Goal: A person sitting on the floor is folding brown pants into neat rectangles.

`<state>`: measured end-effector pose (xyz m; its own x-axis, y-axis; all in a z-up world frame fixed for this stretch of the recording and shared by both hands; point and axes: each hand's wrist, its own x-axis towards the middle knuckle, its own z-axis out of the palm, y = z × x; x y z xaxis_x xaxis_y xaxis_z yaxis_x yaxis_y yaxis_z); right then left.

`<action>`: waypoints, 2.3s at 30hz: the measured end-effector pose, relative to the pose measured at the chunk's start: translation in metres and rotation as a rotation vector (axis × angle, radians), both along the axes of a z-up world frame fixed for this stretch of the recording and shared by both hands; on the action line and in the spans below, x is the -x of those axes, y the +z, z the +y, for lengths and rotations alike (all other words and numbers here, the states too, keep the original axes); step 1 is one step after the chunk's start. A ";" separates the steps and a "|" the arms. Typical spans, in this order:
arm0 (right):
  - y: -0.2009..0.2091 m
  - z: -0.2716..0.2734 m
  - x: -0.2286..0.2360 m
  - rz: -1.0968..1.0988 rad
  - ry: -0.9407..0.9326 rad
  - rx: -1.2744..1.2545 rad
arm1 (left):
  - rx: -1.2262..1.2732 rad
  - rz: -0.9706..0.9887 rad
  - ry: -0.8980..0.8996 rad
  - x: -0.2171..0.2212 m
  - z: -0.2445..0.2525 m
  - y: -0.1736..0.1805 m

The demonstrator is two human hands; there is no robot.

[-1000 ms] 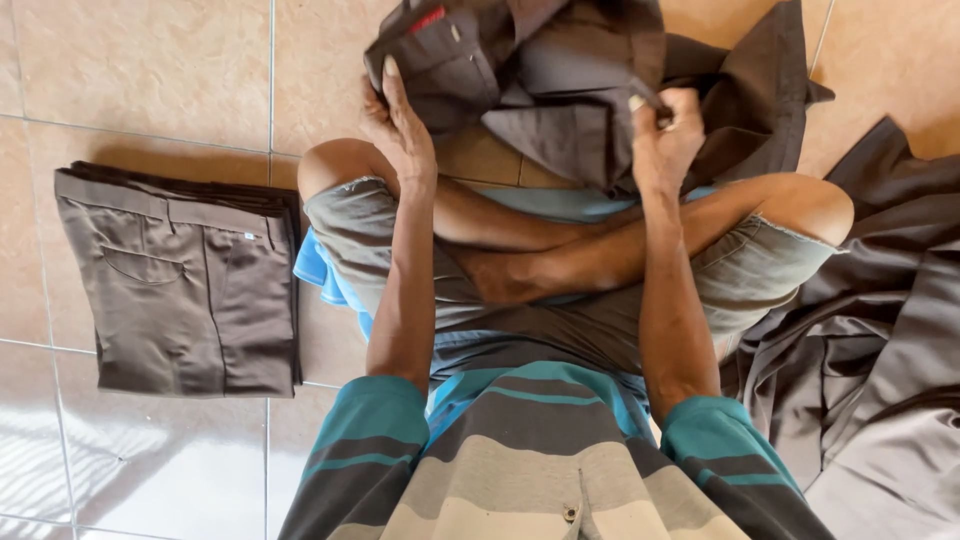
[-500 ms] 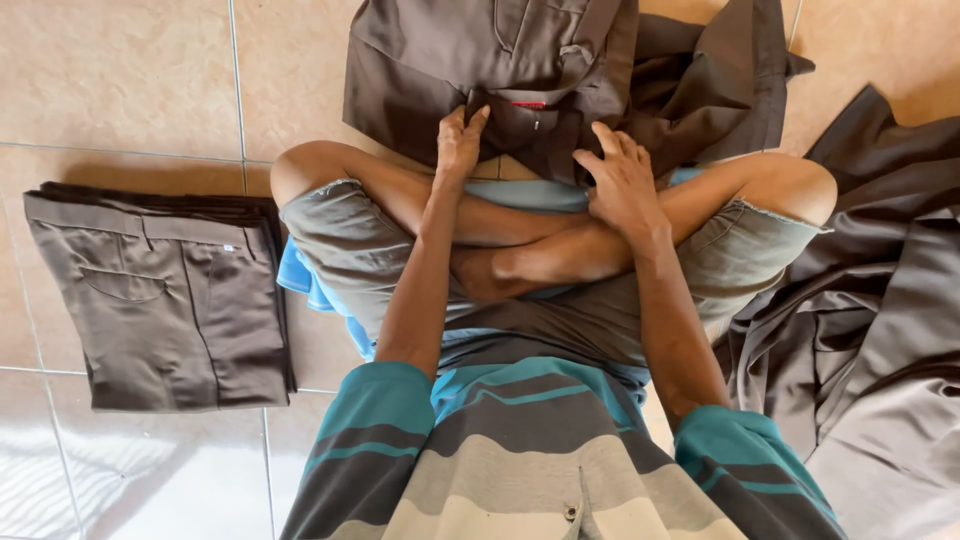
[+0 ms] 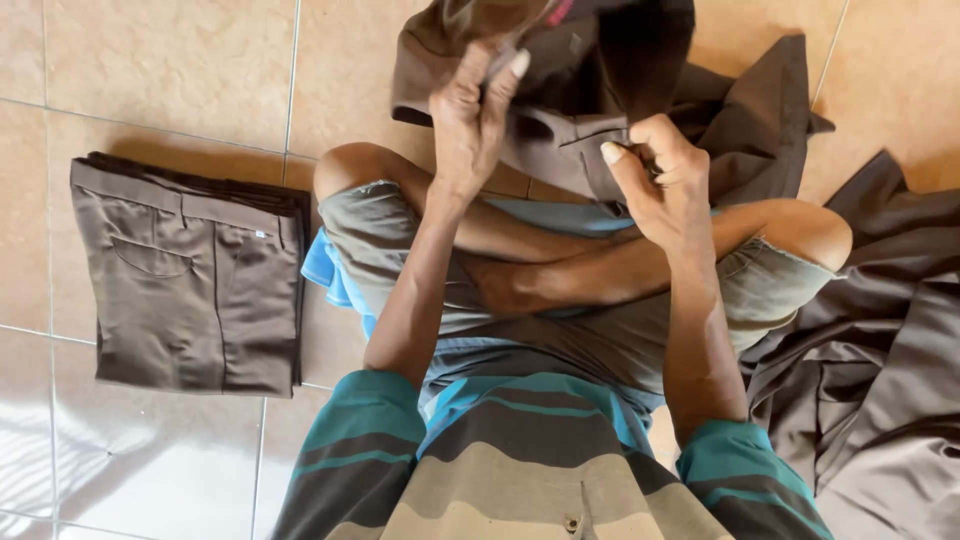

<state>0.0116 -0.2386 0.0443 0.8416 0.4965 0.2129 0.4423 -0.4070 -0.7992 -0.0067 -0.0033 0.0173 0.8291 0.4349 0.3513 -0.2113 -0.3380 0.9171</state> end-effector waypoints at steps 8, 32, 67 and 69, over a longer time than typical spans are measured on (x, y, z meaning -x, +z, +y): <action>0.003 0.013 -0.006 0.190 0.013 -0.264 | 0.154 -0.065 -0.341 0.023 -0.024 0.006; -0.016 0.002 0.007 -0.120 0.110 -0.211 | 0.344 -0.142 -0.637 0.016 -0.024 -0.038; -0.212 -0.042 -0.102 0.420 -0.030 0.616 | 0.468 -0.334 0.510 -0.039 0.096 -0.055; -0.204 -0.053 -0.113 0.167 -0.137 0.690 | 0.588 -0.134 0.639 -0.022 0.105 -0.033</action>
